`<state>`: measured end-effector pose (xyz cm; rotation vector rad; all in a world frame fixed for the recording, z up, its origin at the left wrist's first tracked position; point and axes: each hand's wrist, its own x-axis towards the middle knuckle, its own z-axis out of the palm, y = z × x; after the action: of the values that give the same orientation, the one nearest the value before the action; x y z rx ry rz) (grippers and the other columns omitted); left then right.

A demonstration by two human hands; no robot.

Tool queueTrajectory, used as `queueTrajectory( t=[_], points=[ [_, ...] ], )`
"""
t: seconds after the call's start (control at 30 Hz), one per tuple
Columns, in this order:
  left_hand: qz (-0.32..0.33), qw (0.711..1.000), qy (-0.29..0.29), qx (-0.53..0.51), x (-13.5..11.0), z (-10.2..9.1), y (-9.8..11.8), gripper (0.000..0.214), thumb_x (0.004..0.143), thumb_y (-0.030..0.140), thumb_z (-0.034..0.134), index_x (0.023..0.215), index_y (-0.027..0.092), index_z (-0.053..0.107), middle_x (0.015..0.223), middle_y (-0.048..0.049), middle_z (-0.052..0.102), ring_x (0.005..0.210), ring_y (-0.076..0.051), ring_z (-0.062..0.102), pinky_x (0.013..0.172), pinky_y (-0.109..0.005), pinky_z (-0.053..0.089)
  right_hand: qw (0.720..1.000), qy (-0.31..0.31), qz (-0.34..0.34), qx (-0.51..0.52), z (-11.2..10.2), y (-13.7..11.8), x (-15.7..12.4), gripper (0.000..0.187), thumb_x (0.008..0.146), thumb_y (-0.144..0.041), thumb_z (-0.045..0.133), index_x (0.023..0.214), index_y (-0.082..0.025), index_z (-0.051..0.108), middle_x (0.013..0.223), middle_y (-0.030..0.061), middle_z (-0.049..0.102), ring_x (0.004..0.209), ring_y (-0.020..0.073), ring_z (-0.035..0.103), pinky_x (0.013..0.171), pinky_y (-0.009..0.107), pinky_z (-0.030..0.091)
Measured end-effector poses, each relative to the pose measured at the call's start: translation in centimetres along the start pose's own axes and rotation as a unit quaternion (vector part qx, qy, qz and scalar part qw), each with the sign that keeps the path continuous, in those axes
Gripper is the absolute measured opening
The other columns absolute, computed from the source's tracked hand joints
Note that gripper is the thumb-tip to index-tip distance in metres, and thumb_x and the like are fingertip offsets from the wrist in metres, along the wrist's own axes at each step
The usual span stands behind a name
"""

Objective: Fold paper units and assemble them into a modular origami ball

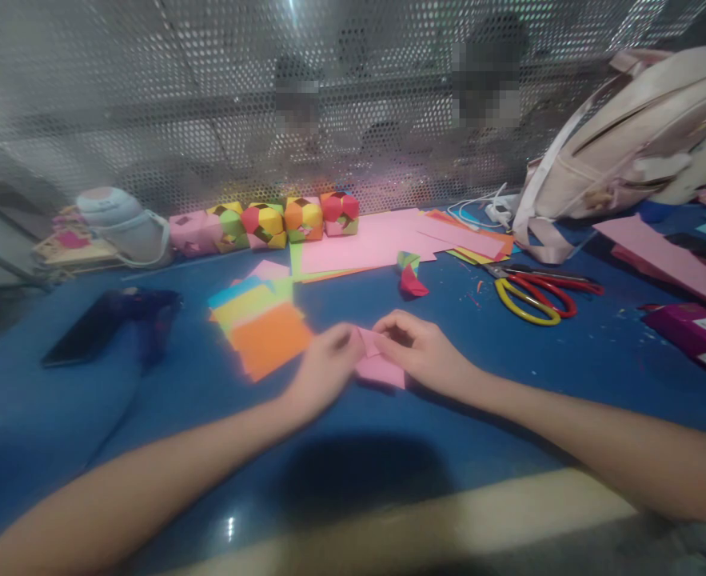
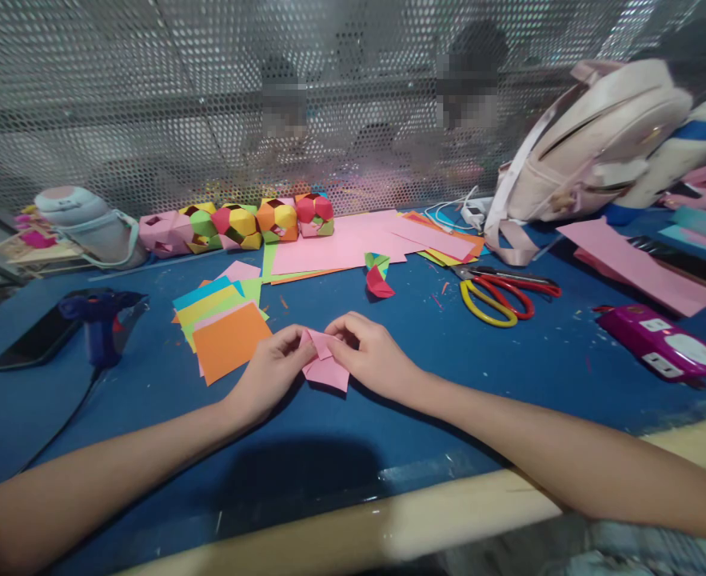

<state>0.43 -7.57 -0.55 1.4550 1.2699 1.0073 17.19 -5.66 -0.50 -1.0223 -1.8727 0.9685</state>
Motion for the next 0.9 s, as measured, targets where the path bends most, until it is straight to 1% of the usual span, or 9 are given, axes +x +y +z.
queueTrajectory(
  t=[0.2,0.3,0.37,0.53,0.63,0.73,0.9],
  points=[
    [0.003,1.000,0.000,0.009,-0.09,-0.02,0.26,0.015,0.078,0.027,0.053,0.068,0.016,0.055,0.066,0.0025,0.051,0.064,-0.012,0.047,0.059,-0.023,0.038,0.999,0.006,-0.023,-0.031,-0.05,0.13,-0.02,0.009,0.083,-0.018,0.052,0.081,-0.018,0.060,0.076,0.0003,0.061,0.068,0.0122,0.056,0.063,0.025,0.045],
    [0.000,1.000,-0.006,0.005,-0.11,-0.07,0.37,0.011,0.076,0.024,0.052,0.073,0.016,0.058,0.069,0.0017,0.055,0.067,-0.013,0.050,0.063,-0.023,0.041,0.998,0.005,-0.034,-0.051,-0.09,0.12,0.01,0.011,0.084,-0.018,0.050,0.081,-0.018,0.061,0.078,0.0013,0.062,0.070,0.0126,0.056,0.064,0.026,0.045],
    [-0.003,1.000,-0.011,-0.002,-0.10,-0.09,0.33,0.013,0.077,0.026,0.052,0.077,0.016,0.060,0.072,0.0011,0.057,0.068,-0.013,0.051,0.064,-0.024,0.042,0.997,0.002,-0.037,-0.060,-0.14,0.06,0.02,0.012,0.084,-0.018,0.050,0.082,-0.018,0.062,0.078,0.0018,0.062,0.070,0.0128,0.057,0.064,0.026,0.045],
    [-0.008,1.000,0.002,-0.004,-0.04,-0.04,0.03,0.021,0.079,0.034,0.056,0.070,0.015,0.058,0.067,0.0022,0.054,0.063,-0.012,0.048,0.059,-0.023,0.039,0.998,0.000,-0.041,-0.057,-0.27,-0.07,-0.02,0.011,0.084,-0.019,0.051,0.083,-0.017,0.061,0.078,0.0021,0.062,0.070,0.0128,0.057,0.063,0.025,0.046],
    [-0.010,1.000,0.011,0.002,-0.06,0.03,0.06,0.022,0.080,0.036,0.056,0.075,0.015,0.062,0.068,0.0012,0.055,0.064,-0.012,0.048,0.058,-0.023,0.038,0.998,-0.012,-0.024,-0.062,-0.36,-0.16,-0.04,0.011,0.081,-0.022,0.056,0.089,-0.016,0.061,0.080,0.0027,0.064,0.068,0.0133,0.057,0.062,0.026,0.046],
    [-0.006,1.000,0.015,0.001,-0.08,0.06,0.26,0.022,0.080,0.037,0.056,0.077,0.015,0.063,0.070,0.0001,0.057,0.066,-0.014,0.050,0.060,-0.023,0.039,0.998,-0.021,-0.015,-0.065,-0.52,-0.25,-0.02,0.011,0.081,-0.022,0.055,0.089,-0.017,0.060,0.079,0.0026,0.066,0.068,0.0138,0.058,0.062,0.027,0.046],
    [0.004,1.000,0.016,0.001,-0.04,0.03,0.31,0.021,0.080,0.035,0.056,0.074,0.016,0.061,0.071,0.0002,0.058,0.067,-0.014,0.051,0.062,-0.024,0.041,0.997,-0.021,-0.028,-0.075,-0.86,-0.28,0.12,0.011,0.084,-0.019,0.051,0.087,-0.019,0.061,0.079,0.0015,0.066,0.068,0.0134,0.059,0.062,0.026,0.046]
  ],
)
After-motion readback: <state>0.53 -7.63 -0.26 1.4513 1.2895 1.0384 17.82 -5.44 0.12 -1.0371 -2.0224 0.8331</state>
